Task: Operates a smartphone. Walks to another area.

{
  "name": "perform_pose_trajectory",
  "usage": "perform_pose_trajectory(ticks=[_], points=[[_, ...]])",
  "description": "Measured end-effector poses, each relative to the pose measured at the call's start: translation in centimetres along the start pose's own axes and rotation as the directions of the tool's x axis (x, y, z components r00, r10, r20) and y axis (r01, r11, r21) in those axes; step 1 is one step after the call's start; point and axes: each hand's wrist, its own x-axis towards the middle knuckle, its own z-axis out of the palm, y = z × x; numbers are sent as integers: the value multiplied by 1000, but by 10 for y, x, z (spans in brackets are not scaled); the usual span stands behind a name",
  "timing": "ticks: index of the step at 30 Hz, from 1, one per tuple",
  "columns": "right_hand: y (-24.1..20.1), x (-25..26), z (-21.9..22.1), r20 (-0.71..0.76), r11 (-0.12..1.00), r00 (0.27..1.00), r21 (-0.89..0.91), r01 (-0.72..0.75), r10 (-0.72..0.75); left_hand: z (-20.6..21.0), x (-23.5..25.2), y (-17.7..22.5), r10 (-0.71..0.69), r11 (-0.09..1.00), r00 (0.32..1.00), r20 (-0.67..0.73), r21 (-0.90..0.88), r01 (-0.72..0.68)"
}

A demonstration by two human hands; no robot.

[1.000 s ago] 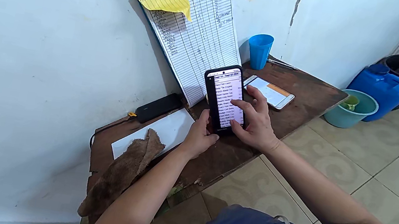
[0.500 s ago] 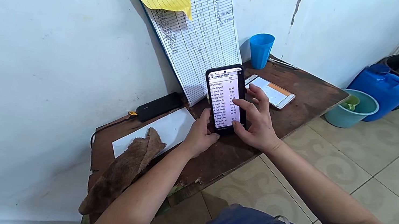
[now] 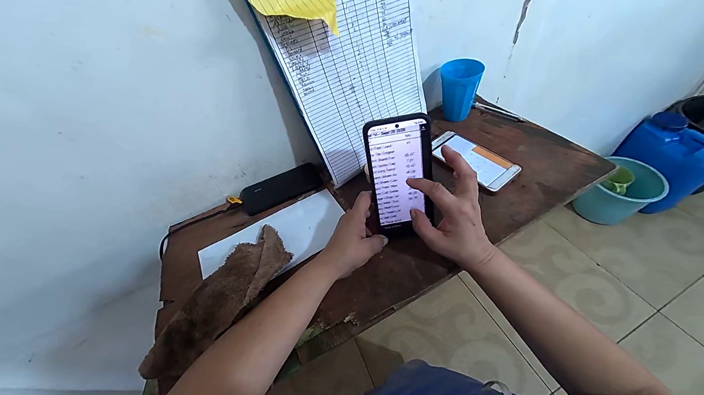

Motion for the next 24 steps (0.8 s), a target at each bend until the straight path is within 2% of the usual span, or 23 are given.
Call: perform_pose_trajectory(ticks=[5,13,24], points=[[-2,0,-2,-36,998,998,-4,-57,57,0,0,0,9,1000,1000,1,6,-9],[0,-1,-1,-56,999,998,43,11,-9,0,0,-2,25,1000,1000,-1,-18,-25],[-1,0,-2,-70,999,997,31,-15,17,0,0,2,-18,1000,1000,-6,16,18]])
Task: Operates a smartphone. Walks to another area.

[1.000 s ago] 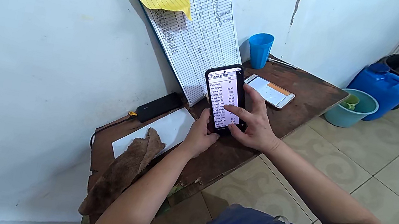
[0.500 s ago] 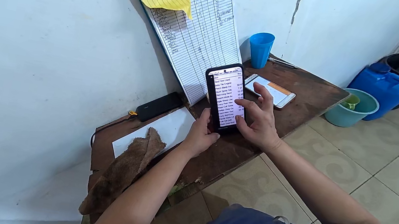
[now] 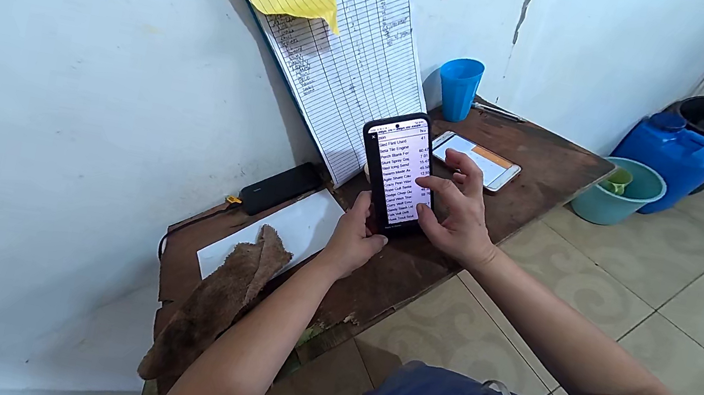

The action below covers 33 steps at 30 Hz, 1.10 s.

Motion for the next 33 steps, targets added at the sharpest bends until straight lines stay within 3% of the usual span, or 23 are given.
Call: perform_pose_trajectory(ticks=[10,33], points=[[2,0,2,183,999,983,34,14,-20,0,0,1,-6,1000,1000,-2,-7,6],[2,2,3,143,1000,989,12,-21,19,1,0,-3,35,999,999,-12,-27,-36]])
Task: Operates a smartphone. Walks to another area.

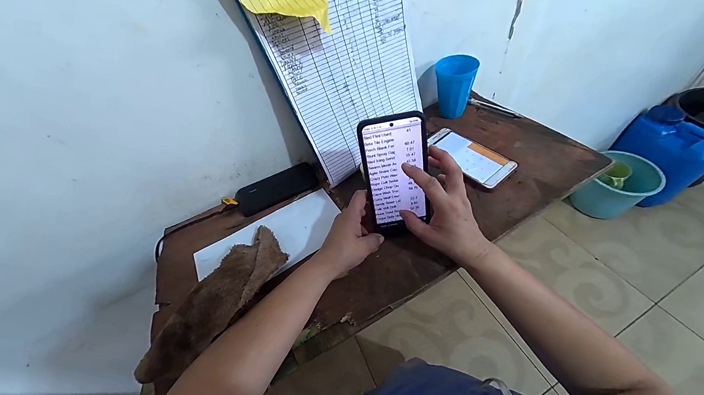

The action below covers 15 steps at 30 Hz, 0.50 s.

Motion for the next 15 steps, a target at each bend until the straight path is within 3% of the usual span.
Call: perform_pose_trajectory(ticks=[15], points=[[-2,1,-2,-41,1000,999,24,-2,3,0,0,1,-3,1000,1000,-2,-20,3]])
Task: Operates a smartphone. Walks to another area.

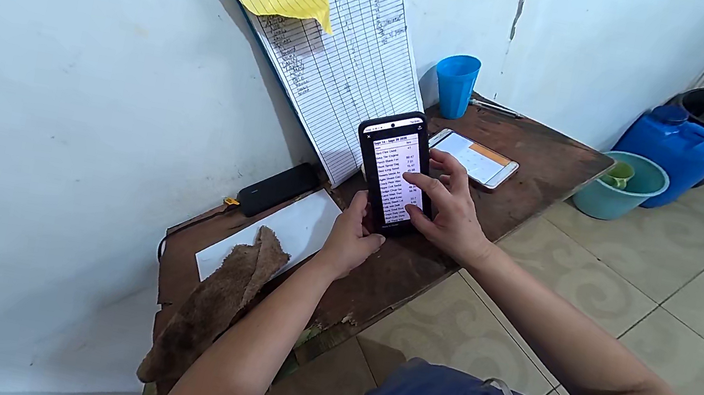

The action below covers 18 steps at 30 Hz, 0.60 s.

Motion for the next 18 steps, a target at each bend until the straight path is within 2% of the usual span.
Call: perform_pose_trajectory(ticks=[18], points=[[3,-2,1,-36,998,998,15,55,-54,-1,1,-1,2,999,1000,2,33,-2]])
